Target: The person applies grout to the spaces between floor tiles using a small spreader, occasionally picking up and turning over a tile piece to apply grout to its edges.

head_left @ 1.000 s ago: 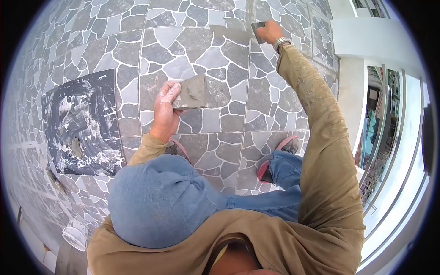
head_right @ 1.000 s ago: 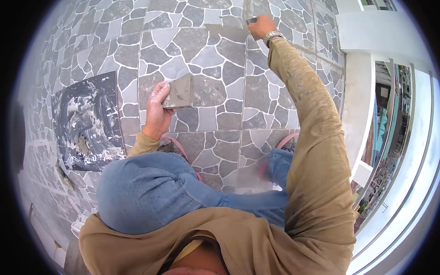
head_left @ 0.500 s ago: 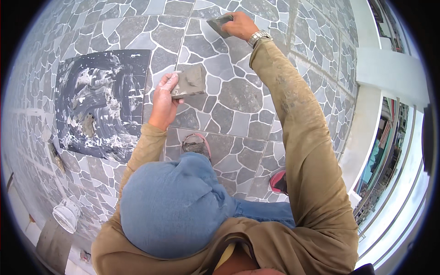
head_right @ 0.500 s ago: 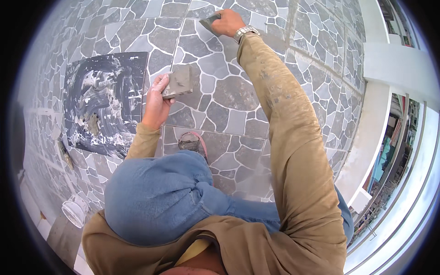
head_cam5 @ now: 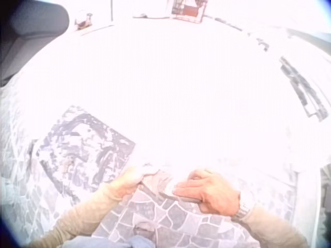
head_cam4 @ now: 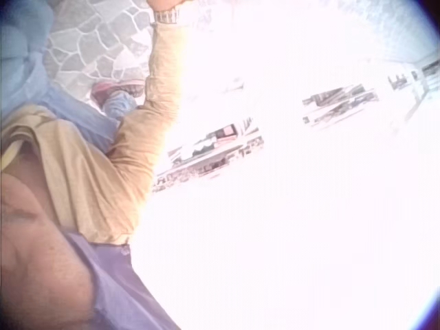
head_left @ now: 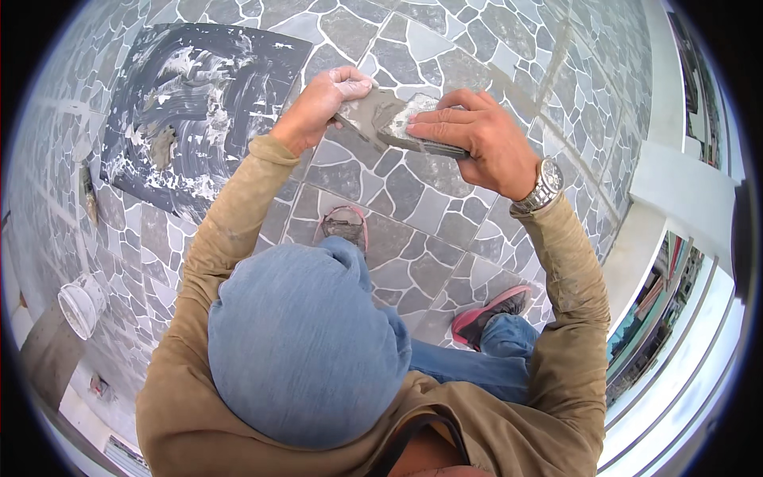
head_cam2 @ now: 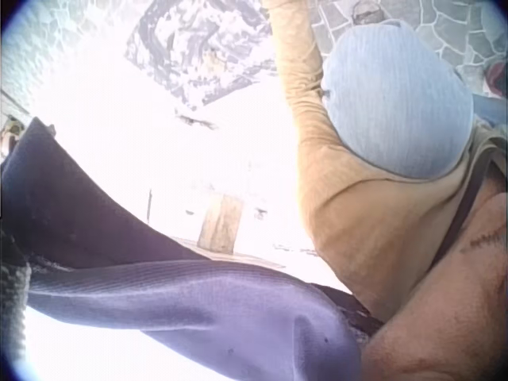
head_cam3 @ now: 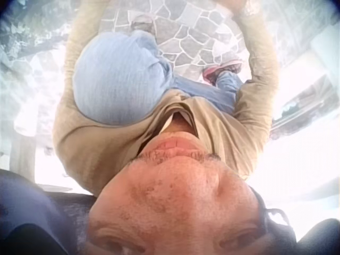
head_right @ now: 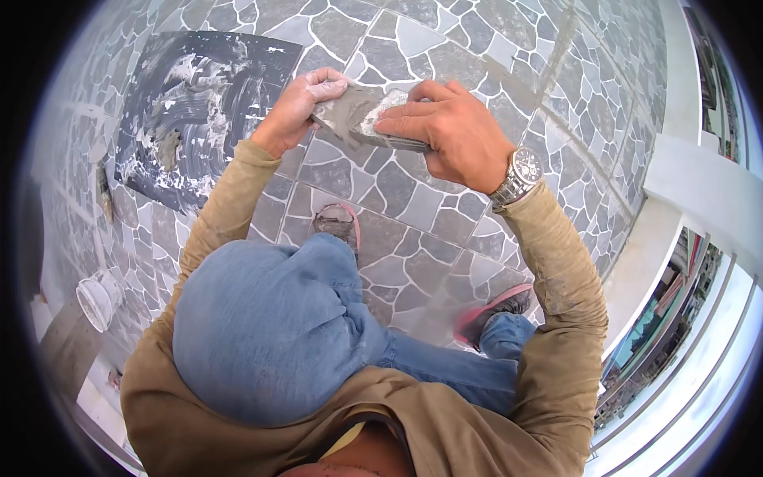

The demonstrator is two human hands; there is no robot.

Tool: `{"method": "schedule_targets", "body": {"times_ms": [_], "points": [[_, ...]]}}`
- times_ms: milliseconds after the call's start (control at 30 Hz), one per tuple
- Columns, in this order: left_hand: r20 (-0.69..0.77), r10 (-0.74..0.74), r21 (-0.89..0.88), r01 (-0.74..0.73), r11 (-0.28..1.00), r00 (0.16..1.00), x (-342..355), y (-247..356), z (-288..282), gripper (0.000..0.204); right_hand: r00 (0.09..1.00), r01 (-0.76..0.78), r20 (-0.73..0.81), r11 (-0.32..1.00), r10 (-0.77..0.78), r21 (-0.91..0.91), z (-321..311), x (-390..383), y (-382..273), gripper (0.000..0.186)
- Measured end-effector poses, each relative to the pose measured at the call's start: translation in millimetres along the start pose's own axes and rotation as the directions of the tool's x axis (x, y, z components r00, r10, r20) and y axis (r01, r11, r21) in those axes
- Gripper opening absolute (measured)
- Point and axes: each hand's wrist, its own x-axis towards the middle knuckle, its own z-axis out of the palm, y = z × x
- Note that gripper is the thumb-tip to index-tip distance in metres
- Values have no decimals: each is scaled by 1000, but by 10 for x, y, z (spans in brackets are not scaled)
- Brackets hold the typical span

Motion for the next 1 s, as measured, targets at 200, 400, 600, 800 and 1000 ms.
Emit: {"method": "schedule_targets", "body": {"times_ms": [200, 400, 600, 800, 1000], "points": [[-175, 40, -274, -88, 958, 984, -216, -320, -145, 15, 727, -644, 159, 584, 668, 493, -204, -162, 1001, 39], [-66, -194, -320, 164, 933, 979, -822, -1192, 696, 16, 630, -773, -285, 619, 722, -141, 47, -234, 2260, 39], [-59, 13, -352, -33, 935, 998, -948, -1559, 720, 16, 771, -634, -353, 691, 530, -347, 946, -294, 1682, 50], [-50, -6, -350, -12, 937, 999, -960, -1539, 777, 16, 674, -738, -344, 589, 653, -328, 516, -630, 1969, 59], [-99, -20, -358, -17, 933, 995, -1068, -1480, 685, 15, 715, -698, -270, 674, 645, -242, 782, -743, 1594, 48]]}}
